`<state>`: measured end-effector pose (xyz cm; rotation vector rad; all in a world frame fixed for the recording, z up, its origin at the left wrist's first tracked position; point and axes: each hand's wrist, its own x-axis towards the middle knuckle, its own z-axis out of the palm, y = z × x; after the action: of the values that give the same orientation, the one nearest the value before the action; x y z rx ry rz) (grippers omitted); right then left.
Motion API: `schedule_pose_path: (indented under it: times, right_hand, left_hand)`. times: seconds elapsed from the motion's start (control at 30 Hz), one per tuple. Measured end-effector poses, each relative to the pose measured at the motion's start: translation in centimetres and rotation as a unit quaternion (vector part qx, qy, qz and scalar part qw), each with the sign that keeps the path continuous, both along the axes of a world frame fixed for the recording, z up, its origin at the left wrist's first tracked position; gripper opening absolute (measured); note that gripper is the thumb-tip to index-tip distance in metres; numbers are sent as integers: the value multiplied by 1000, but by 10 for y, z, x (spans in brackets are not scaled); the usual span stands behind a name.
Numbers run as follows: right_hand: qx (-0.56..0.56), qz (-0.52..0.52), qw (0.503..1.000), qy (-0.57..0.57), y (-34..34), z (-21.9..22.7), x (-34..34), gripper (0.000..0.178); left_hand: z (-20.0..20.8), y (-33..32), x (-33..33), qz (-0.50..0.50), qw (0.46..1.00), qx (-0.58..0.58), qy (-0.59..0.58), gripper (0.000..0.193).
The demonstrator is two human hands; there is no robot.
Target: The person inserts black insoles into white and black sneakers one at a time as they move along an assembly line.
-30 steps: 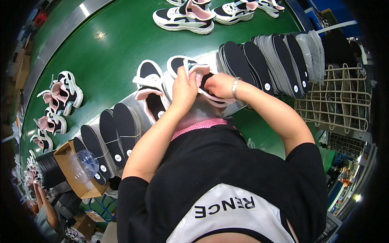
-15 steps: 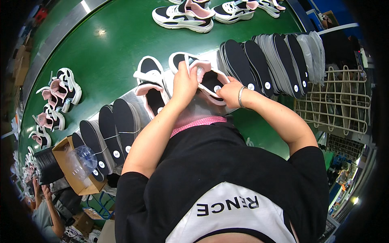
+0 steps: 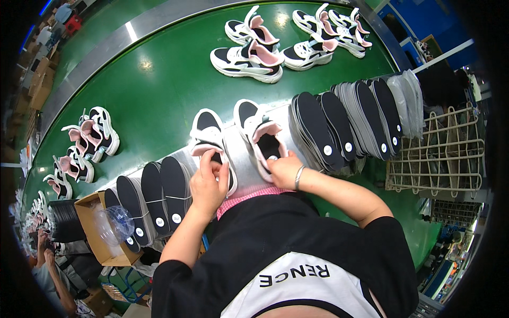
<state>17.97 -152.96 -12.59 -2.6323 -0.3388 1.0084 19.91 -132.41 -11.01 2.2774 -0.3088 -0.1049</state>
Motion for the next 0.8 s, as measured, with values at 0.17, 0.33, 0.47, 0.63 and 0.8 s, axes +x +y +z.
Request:
schedule_pose_path:
  times: [0.17,0.33,0.47,0.63,0.8]
  right_hand:
    - [93,58,993,41,43,2,11,36]
    - [263,96,950,-141,21,16,33,27]
    - [307,5,893,-329,-28,7,81,31]
    - [43,-58,925,-372,-92,-41,155,35]
    - [-137,-27,921,-363,-115,-60,205,42]
  left_hand:
    - [-6,-21,6,7,987,151,60,91]
    - [-34,-20,46,55,990,125,36,67]
    - [-33,12,110,138,976,159,-46,68]
    - [-10,48,167,234,960,136,-66,60]
    - [-47,8,118,161,983,-7,-93,35]
